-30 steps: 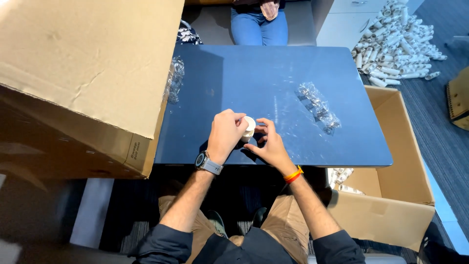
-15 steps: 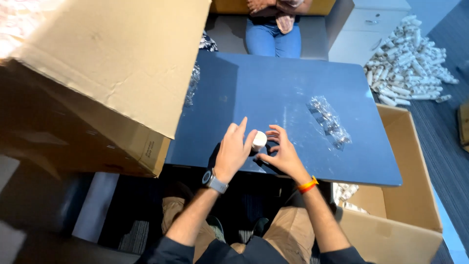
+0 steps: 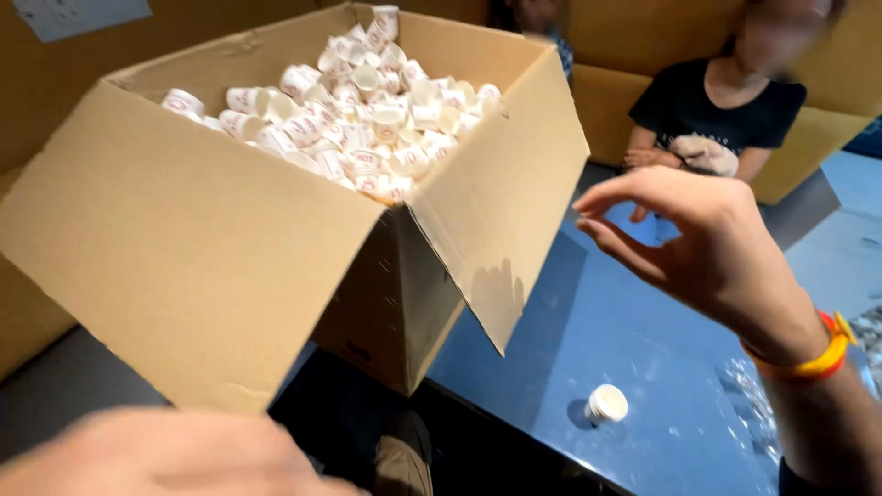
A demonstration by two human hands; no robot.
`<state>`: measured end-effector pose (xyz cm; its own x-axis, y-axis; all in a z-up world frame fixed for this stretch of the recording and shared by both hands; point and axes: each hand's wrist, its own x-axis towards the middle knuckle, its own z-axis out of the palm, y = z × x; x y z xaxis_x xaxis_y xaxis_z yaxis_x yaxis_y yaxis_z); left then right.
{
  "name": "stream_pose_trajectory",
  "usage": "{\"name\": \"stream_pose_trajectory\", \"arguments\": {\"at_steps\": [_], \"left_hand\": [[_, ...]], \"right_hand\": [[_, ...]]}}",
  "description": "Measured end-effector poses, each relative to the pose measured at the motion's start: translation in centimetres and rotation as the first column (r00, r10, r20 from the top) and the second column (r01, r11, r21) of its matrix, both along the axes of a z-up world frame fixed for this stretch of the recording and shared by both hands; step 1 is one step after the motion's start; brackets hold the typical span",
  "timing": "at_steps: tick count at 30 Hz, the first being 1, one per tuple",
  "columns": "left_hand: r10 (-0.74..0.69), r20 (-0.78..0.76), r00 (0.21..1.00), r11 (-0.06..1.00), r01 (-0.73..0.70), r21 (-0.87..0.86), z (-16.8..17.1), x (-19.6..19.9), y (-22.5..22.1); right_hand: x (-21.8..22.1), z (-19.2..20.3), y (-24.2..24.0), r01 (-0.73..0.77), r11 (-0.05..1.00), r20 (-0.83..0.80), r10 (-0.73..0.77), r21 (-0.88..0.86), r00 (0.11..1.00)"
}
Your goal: The recorder picks up small white paper cups from a large cardboard box, stacks them, and wraps them in plastic film.
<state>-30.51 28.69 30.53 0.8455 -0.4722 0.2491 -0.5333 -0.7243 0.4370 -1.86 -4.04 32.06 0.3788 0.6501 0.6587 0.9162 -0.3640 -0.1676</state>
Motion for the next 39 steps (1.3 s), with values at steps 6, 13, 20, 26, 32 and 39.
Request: {"name": "stream_pose_trajectory", "arguments": {"at_steps": [6, 13, 20, 26, 32, 39], "left_hand": [[0.478, 0.425, 0.769, 0.798, -0.582, 0.157, 12.1, 11.8, 3.9], [0.517, 0.136, 0.845, 0.520, -0.437, 0.734, 9.4, 29.6, 14.1], [0.637, -0.075, 0.767, 0.490, -0.328, 0.808, 4.7, 33.3, 14.4], [0.481, -0.155, 0.863, 0.657, -0.237, 0.716, 2.3, 34.5, 16.0], [0.568, -0.188, 0.801, 0.661, -0.308, 0.684, 4.6, 31.6, 13.1], [0.363, 0.335, 0.869, 0.816, -0.471, 0.336, 11.5, 23.2, 4.3]], "right_hand": [[5.6, 6.6, 13.4, -0.304, 0.931, -0.067, 0.296, -0.202, 0.953], [11.8, 3.8, 27.4, -0.113, 0.722, -0.064, 0.095, -0.683, 0.993], [14.4, 0.1, 33.4, -0.071, 0.579, -0.001, 0.120, -0.812, 0.993], [13.6, 0.2, 32.4, -0.157, 0.567, -0.130, 0.087, -0.809, 0.988], [11.8, 4.3, 27.2, -0.129, 0.654, -0.113, 0.068, -0.745, 0.991], [5.2, 7.8, 14.4, -0.227, 0.972, -0.237, 0.207, -0.059, 0.949]]}}
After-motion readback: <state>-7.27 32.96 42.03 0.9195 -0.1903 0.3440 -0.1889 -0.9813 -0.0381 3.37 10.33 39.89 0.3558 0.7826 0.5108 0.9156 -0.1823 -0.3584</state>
